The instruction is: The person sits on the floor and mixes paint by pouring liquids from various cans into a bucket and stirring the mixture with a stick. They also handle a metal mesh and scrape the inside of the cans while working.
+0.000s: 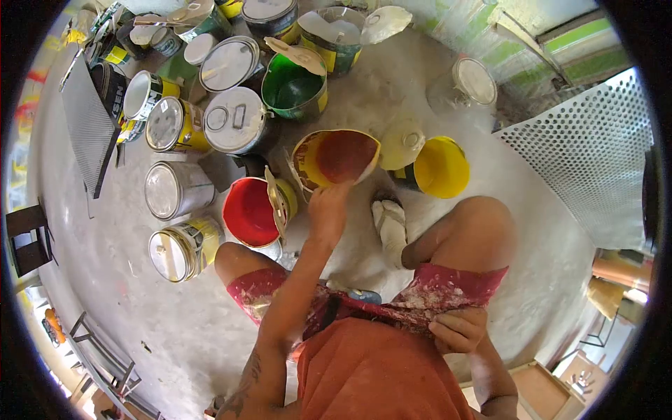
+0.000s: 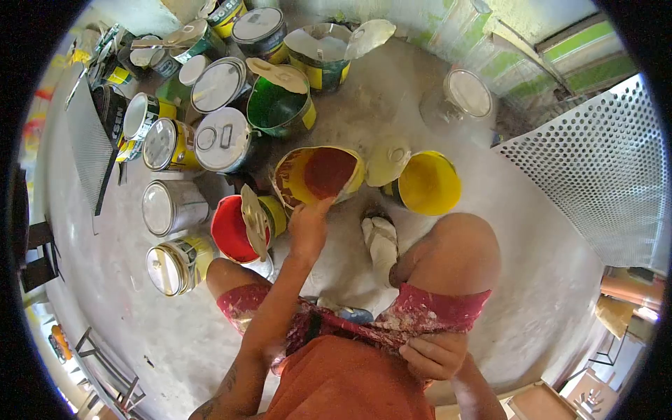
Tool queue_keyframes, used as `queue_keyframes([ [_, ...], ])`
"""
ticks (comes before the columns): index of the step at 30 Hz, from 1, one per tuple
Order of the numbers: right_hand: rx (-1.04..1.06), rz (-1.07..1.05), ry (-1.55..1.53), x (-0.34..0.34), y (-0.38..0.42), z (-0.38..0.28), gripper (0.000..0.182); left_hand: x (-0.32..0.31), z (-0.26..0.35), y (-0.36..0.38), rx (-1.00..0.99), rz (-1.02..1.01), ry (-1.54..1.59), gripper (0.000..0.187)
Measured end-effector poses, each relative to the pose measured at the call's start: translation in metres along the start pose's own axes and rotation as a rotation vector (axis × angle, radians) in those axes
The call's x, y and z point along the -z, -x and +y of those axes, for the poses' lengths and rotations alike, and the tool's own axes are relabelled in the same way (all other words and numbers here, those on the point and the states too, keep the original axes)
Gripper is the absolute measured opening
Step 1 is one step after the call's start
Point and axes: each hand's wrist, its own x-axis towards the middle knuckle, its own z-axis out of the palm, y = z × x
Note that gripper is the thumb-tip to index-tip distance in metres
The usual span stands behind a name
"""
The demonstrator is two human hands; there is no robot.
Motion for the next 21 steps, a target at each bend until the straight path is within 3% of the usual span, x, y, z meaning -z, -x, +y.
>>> queue_keyframes([
  [4, -0.021, 0.017, 0.000, 0.002, -0.001, 0.007, 0.022, 0.034, 0.028, -0.008, -0.191, 0.114, -0.120, 0.036],
  [9, -0.026, 0.008, 0.002, 0.006, -0.016, 0.018, 0.026, 0.125, 0.079, -0.017, -0.231, 0.179, -0.047, 0.039],
  [14, 0.065, 0.113, 0.071, 0.043, -0.066, 0.025, 0.029, 0.184, 0.119, -0.006, -0.456, 0.318, -0.074, 0.040],
  [16, 0.108, 0.283, 0.091, 0.059, -0.087, 0.024, 0.028, 0.205, 0.131, 0.000, -0.519, 0.385, -0.090, 0.040],
  [21, 0.281, 0.272, 0.126, 0.086, -0.133, 0.005, 0.029, 0.236, 0.142, 0.014, -0.600, 0.469, -0.145, 0.039],
])
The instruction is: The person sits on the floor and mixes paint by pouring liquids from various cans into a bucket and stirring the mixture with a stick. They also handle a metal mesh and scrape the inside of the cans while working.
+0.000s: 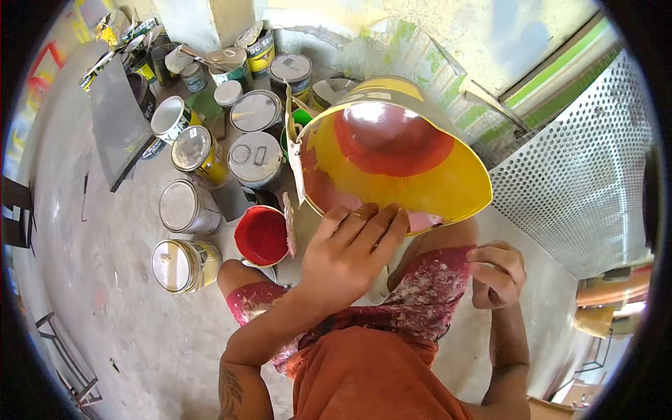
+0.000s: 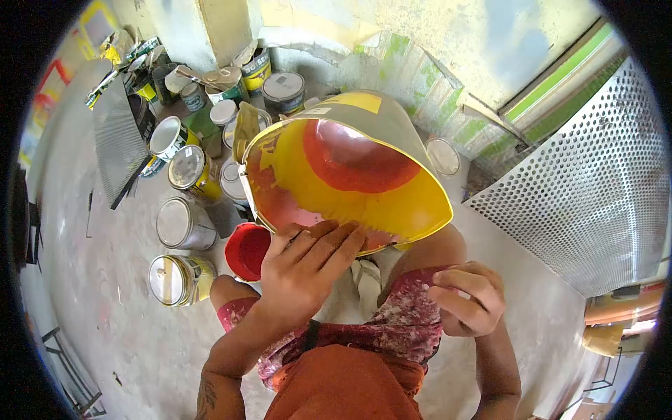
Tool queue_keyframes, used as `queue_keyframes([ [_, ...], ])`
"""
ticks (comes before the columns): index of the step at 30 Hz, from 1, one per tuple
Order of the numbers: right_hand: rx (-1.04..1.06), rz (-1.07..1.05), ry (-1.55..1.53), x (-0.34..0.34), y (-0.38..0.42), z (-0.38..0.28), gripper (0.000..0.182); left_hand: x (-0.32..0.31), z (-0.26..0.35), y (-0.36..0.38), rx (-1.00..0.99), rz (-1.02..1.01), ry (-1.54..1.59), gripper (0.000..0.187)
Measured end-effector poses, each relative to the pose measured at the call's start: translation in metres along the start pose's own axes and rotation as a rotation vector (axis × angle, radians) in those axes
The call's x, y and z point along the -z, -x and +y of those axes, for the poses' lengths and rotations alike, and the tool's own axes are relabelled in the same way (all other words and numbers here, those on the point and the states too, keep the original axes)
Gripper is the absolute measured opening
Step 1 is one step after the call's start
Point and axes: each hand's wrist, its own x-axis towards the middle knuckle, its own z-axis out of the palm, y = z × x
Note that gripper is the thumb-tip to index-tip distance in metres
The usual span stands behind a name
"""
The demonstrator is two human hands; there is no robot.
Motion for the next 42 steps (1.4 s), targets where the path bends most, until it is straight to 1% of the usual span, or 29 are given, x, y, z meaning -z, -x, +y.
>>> queue_keyframes([
  [1, 0.073, -0.026, -0.020, 0.000, -0.010, -0.004, 0.030, 0.005, 0.001, 0.001, -0.014, -0.006, -0.022, 0.040],
  [2, 0.080, -0.024, -0.021, 0.001, -0.018, -0.007, 0.030, 0.009, 0.002, 0.003, -0.014, -0.001, -0.028, 0.040],
  [4, 0.185, -0.100, -0.026, 0.001, -0.035, -0.015, 0.028, 0.014, 0.001, 0.007, -0.013, -0.019, -0.032, 0.041],
  [5, 0.193, -0.096, -0.032, -0.001, -0.051, -0.023, 0.028, 0.016, 0.002, 0.009, -0.011, -0.018, -0.042, 0.041],
  [7, 0.078, -0.210, 0.136, -0.012, -0.085, -0.035, 0.020, 0.016, 0.007, 0.013, -0.002, -0.070, -0.027, 0.034],
  [8, 0.095, -0.209, 0.114, -0.021, -0.092, -0.033, 0.020, 0.016, 0.012, 0.016, 0.017, -0.071, -0.047, 0.034],
  [10, -0.041, -0.568, 0.176, -0.049, -0.102, -0.022, 0.018, 0.013, 0.021, 0.021, -0.051, -0.245, -0.011, 0.027],
  [11, -0.051, -0.769, 0.213, -0.066, -0.101, -0.003, 0.019, 0.009, 0.024, 0.024, -0.034, -0.244, -0.034, 0.027],
  [12, -0.068, -0.970, 0.256, -0.084, -0.090, 0.017, 0.020, 0.004, 0.029, 0.028, -0.050, -0.290, -0.019, 0.024],
  [14, -0.145, -1.261, 0.259, -0.124, -0.059, 0.049, 0.026, -0.008, 0.033, 0.040, -0.082, -0.334, -0.015, 0.022],
  [15, -0.086, -1.285, 0.332, -0.151, -0.038, 0.063, 0.026, -0.013, 0.035, 0.045, -0.074, -0.326, -0.020, 0.022],
  [16, -0.033, -1.310, 0.401, -0.170, -0.021, 0.069, 0.026, -0.018, 0.037, 0.052, -0.078, -0.377, 0.009, 0.020],
  [17, -0.031, -1.317, 0.401, -0.179, -0.018, 0.067, 0.026, -0.022, 0.038, 0.059, -0.085, -0.428, 0.042, 0.018],
  [19, -0.218, -1.503, 0.390, -0.192, -0.009, 0.063, 0.030, -0.030, 0.040, 0.070, -0.065, -0.417, 0.052, 0.016],
  [23, -0.182, -1.455, 0.384, -0.187, -0.003, 0.051, 0.035, -0.038, 0.039, 0.083, -0.037, -0.414, 0.086, 0.013],
  [25, -0.085, -1.716, 0.311, -0.178, -0.026, 0.043, 0.039, -0.047, 0.039, 0.092, -0.011, -0.412, 0.118, 0.014],
  [26, -0.084, -1.714, 0.314, -0.169, -0.034, 0.038, 0.039, -0.052, 0.036, 0.094, 0.019, -0.408, 0.142, 0.014],
  [28, -0.302, -1.349, 0.191, -0.146, -0.045, 0.022, 0.028, -0.060, 0.027, 0.098, 0.032, -0.405, 0.121, 0.016],
  [30, -0.277, -1.170, 0.060, -0.119, -0.056, 0.018, 0.025, -0.067, 0.016, 0.099, 0.047, -0.402, 0.094, 0.017],
  [32, -0.220, -1.037, -0.086, -0.097, -0.053, 0.026, 0.022, -0.076, 0.005, 0.096, 0.063, -0.595, 0.037, 0.021],
  [33, -0.217, -1.033, -0.088, -0.087, -0.059, 0.021, 0.022, -0.080, 0.001, 0.094, 0.064, -0.597, 0.032, 0.021],
  [35, -0.419, -0.959, -0.100, -0.064, -0.073, 0.009, 0.019, -0.092, -0.005, 0.091, 0.201, -0.577, -0.018, 0.020],
  [36, -0.420, -0.954, -0.105, -0.057, -0.072, 0.008, 0.019, -0.105, -0.007, 0.092, 0.200, -0.583, -0.023, 0.020],
  [38, -0.424, -0.906, -0.147, -0.046, -0.069, 0.014, 0.015, -0.138, -0.014, 0.092, 0.393, -0.510, -0.028, 0.019],
  [39, -0.421, -0.902, -0.149, -0.043, -0.067, 0.016, 0.015, -0.153, -0.019, 0.091, 0.392, -0.509, -0.034, 0.019],
  [41, -0.453, -0.864, -0.140, -0.041, -0.065, 0.023, 0.013, -0.181, -0.029, 0.092, 0.517, -0.564, -0.068, 0.020],
  [42, -0.444, -0.863, -0.147, -0.043, -0.067, 0.028, 0.013, -0.195, -0.034, 0.094, 0.524, -0.563, -0.077, 0.020],
])
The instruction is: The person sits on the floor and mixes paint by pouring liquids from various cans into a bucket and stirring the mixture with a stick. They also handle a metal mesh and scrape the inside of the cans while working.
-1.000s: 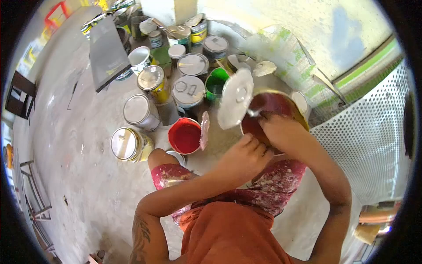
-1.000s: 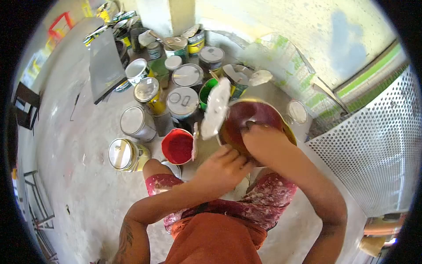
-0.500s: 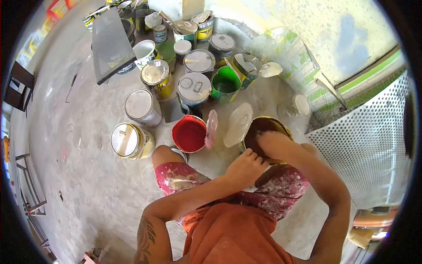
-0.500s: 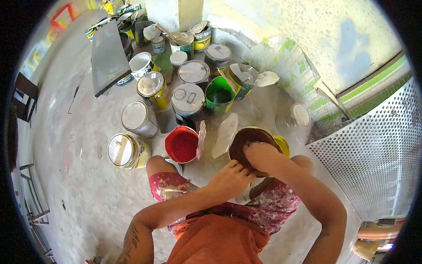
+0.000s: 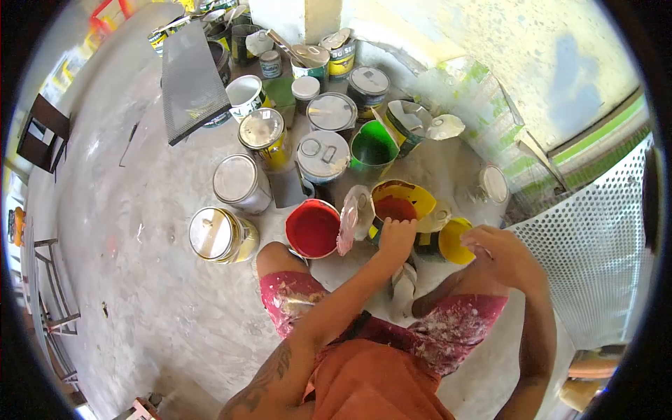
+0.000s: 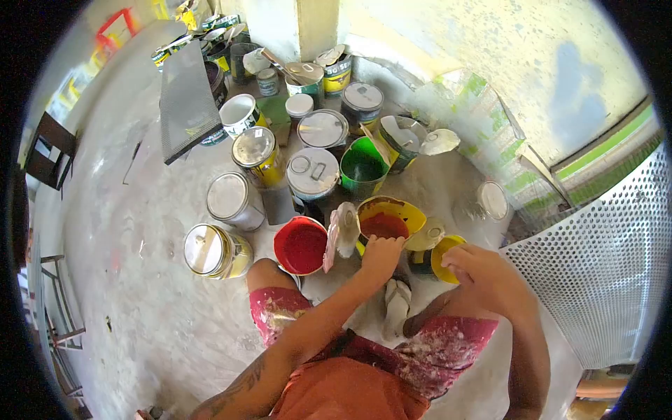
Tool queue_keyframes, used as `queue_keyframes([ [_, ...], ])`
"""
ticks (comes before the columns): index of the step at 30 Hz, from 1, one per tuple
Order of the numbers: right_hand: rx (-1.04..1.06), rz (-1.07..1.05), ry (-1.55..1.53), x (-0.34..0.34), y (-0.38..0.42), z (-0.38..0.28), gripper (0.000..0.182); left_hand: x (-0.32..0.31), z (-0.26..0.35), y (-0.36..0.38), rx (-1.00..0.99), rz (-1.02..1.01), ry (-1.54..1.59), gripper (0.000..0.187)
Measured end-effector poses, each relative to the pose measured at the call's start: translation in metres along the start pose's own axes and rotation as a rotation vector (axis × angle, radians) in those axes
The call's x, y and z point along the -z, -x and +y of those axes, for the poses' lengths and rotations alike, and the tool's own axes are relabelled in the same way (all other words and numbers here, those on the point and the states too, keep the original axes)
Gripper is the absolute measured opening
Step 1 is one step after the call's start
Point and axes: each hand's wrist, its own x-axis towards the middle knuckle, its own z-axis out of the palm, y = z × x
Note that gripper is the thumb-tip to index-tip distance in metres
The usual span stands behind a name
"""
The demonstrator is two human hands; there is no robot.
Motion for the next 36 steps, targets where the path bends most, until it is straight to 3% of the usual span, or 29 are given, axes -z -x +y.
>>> queue_keyframes([
  [3, 0.137, 0.005, -0.022, 0.004, -0.029, 0.019, 0.011, -0.030, -0.015, -0.014, 0.087, -0.089, 0.011, 0.024],
  [7, 0.126, -0.135, 0.062, -0.018, -0.104, 0.072, 0.018, -0.058, -0.016, -0.023, 0.102, -0.015, 0.121, 0.030],
  [9, 0.299, -0.113, -0.074, -0.043, -0.155, 0.102, 0.019, -0.077, -0.006, -0.016, 0.099, -0.013, 0.152, 0.034],
  [11, 0.314, -0.155, -0.072, -0.072, -0.202, 0.126, 0.022, -0.091, -0.010, -0.012, 0.011, 0.083, 0.060, 0.043],
  [13, 0.407, 0.015, -0.030, -0.124, -0.245, 0.160, 0.019, -0.101, -0.009, -0.015, -0.005, 0.107, 0.002, 0.048],
  [16, 0.412, 0.104, 0.092, -0.165, -0.284, 0.184, 0.023, -0.116, -0.009, -0.019, 0.018, 0.172, 0.009, 0.047],
  [18, 0.372, 0.014, 0.295, -0.179, -0.298, 0.194, 0.027, -0.125, -0.010, -0.013, -0.009, 0.095, -0.172, 0.040],
  [21, 0.409, -0.006, 0.302, -0.190, -0.297, 0.208, 0.027, -0.157, -0.021, -0.008, -0.032, 0.084, -0.222, 0.037],
  [28, 0.335, -0.194, 0.171, -0.211, -0.278, 0.222, 0.032, -0.173, -0.026, -0.002, 0.042, 0.206, -0.066, 0.033],
  [30, 0.450, 0.013, 0.162, -0.210, -0.276, 0.230, 0.036, -0.167, -0.021, -0.002, 0.074, 0.194, -0.096, 0.031],
  [34, 0.476, 0.011, 0.146, -0.206, -0.274, 0.232, 0.036, -0.162, -0.022, -0.005, 0.052, 0.284, -0.127, 0.027],
  [36, 0.656, 0.103, 0.086, -0.205, -0.269, 0.238, 0.047, -0.183, -0.027, -0.002, 0.081, 0.404, 0.185, 0.023],
])
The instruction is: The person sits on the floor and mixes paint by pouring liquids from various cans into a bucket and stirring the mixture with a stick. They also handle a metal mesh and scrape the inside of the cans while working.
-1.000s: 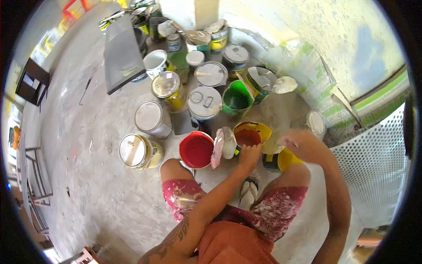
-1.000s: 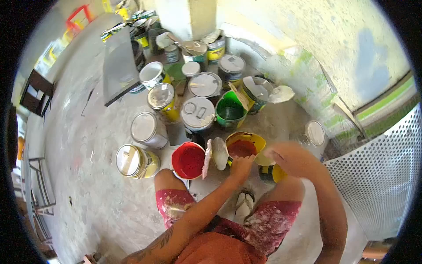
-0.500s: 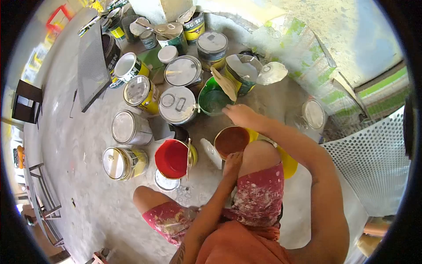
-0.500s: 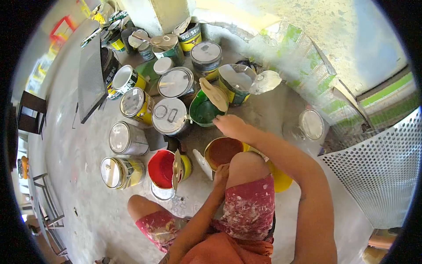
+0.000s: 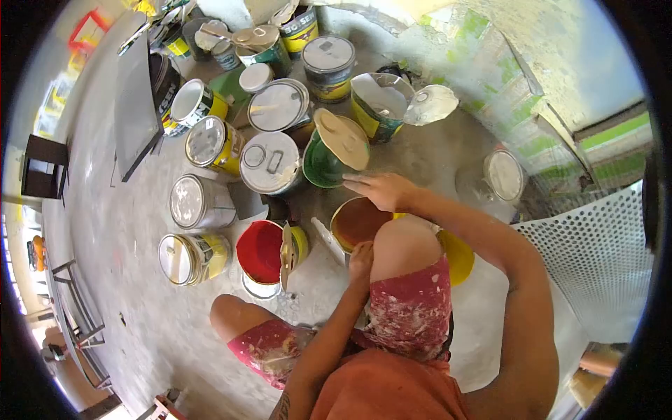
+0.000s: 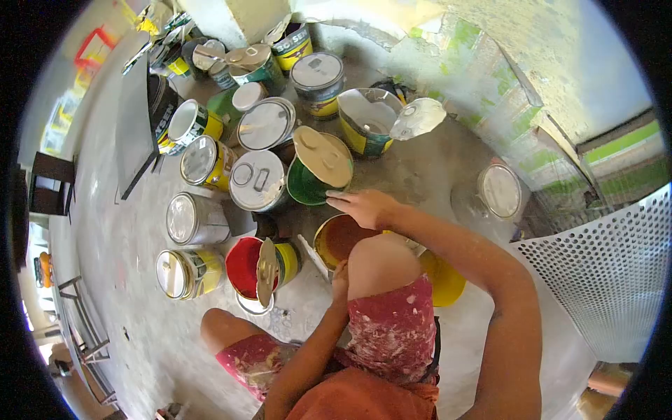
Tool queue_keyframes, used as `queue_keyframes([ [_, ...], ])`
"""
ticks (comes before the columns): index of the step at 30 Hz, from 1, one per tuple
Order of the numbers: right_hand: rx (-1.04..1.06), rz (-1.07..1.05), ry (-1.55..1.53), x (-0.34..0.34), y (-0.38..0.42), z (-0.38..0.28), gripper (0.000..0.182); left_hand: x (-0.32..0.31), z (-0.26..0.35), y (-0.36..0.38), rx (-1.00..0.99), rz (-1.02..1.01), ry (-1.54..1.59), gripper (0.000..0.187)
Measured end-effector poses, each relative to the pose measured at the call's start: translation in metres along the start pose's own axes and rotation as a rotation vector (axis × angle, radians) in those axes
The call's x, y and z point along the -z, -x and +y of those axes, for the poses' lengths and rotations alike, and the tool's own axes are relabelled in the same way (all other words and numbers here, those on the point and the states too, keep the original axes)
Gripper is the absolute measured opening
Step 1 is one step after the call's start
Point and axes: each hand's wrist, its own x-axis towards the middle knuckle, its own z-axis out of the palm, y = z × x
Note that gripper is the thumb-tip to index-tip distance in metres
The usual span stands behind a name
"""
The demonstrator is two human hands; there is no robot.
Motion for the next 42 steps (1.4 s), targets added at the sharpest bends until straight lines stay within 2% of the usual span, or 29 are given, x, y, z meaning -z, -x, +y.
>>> queue_keyframes([
  [1, -0.008, 0.007, 0.007, 0.005, 0.008, 0.005, 0.047, -0.011, -0.002, 0.004, -0.012, -0.001, 0.002, 0.023],
  [2, -0.257, 0.068, -0.159, 0.004, 0.022, 0.020, 0.054, -0.025, -0.005, 0.010, 0.326, 0.077, 0.568, 0.021],
  [4, -0.496, 0.138, -0.320, 0.005, 0.033, 0.052, 0.063, -0.030, -0.006, 0.013, 0.653, 0.156, 1.133, 0.020],
  [6, -1.266, 0.629, -1.244, 0.010, 0.029, 0.085, 0.089, -0.025, -0.009, 0.018, 0.460, 0.017, 0.744, 0.018],
  [7, -1.258, 0.643, -1.240, 0.012, 0.023, 0.098, 0.089, -0.023, -0.013, 0.016, 0.355, -0.045, 0.543, 0.017],
  [9, -1.142, 0.670, -1.317, 0.013, 0.000, 0.114, 0.104, -0.017, -0.020, 0.006, 0.150, -0.158, 0.138, 0.016],
  [10, -1.141, 0.676, -1.319, 0.006, -0.012, 0.119, 0.104, -0.013, -0.019, 0.003, 0.145, -0.160, 0.136, 0.016],
  [12, -1.117, 1.014, -1.351, -0.018, -0.033, 0.131, 0.097, -0.006, -0.017, 0.000, 0.139, -0.166, 0.132, 0.017],
  [13, -1.118, 1.022, -1.351, -0.026, -0.040, 0.137, 0.097, -0.005, -0.018, -0.002, 0.143, -0.173, 0.141, 0.017],
  [15, -1.313, 0.927, -1.330, -0.028, -0.051, 0.140, 0.075, -0.002, -0.017, -0.005, 0.145, -0.177, 0.156, 0.018],
  [16, -1.420, 0.947, -1.304, -0.028, -0.054, 0.141, 0.060, -0.001, -0.016, -0.005, 0.145, -0.179, 0.162, 0.019],
  [17, -1.424, 0.952, -1.305, -0.034, -0.054, 0.138, 0.060, 0.000, -0.016, -0.004, 0.149, -0.181, 0.167, 0.019],
  [19, -1.216, 1.339, -1.144, -0.046, -0.045, 0.129, 0.057, 0.000, -0.016, -0.003, 0.157, -0.180, 0.176, 0.021],
  [20, -1.210, 1.347, -1.133, -0.046, -0.035, 0.126, 0.057, 0.000, -0.017, -0.004, 0.163, -0.177, 0.180, 0.021],
  [21, -1.165, 1.248, -0.932, -0.043, -0.021, 0.122, 0.054, 0.000, -0.018, -0.005, 0.171, -0.173, 0.185, 0.022],
  [23, -1.119, 1.148, -0.730, -0.040, -0.005, 0.114, 0.053, 0.000, -0.019, -0.004, 0.184, -0.169, 0.195, 0.023],
  [25, -0.966, 1.299, -1.131, -0.020, -0.001, 0.095, 0.055, 0.001, -0.019, -0.003, 0.189, -0.171, 0.197, 0.024],
  [32, -0.794, 1.369, -1.088, 0.034, 0.016, 0.080, 0.060, 0.006, -0.017, -0.004, 0.174, -0.197, 0.199, 0.028],
  [35, -0.819, 1.399, -1.035, 0.048, 0.018, 0.069, 0.059, 0.008, -0.016, -0.004, 0.178, -0.201, 0.210, 0.030],
  [37, -1.025, 1.130, -0.783, 0.054, 0.029, 0.063, 0.060, 0.010, -0.014, -0.005, 0.181, -0.209, 0.226, 0.032],
  [39, -1.008, 1.076, -0.768, 0.021, 0.045, 0.081, 0.059, 0.015, -0.012, -0.011, 0.209, -0.210, 0.245, 0.033],
  [41, -1.124, 0.974, -0.887, 0.021, 0.036, 0.084, 0.056, 0.024, -0.006, -0.017, 0.305, -0.200, 0.347, 0.034],
  [42, -1.258, 0.897, -1.017, 0.032, 0.032, 0.078, 0.054, 0.029, -0.002, -0.022, 0.398, -0.202, 0.460, 0.035],
])
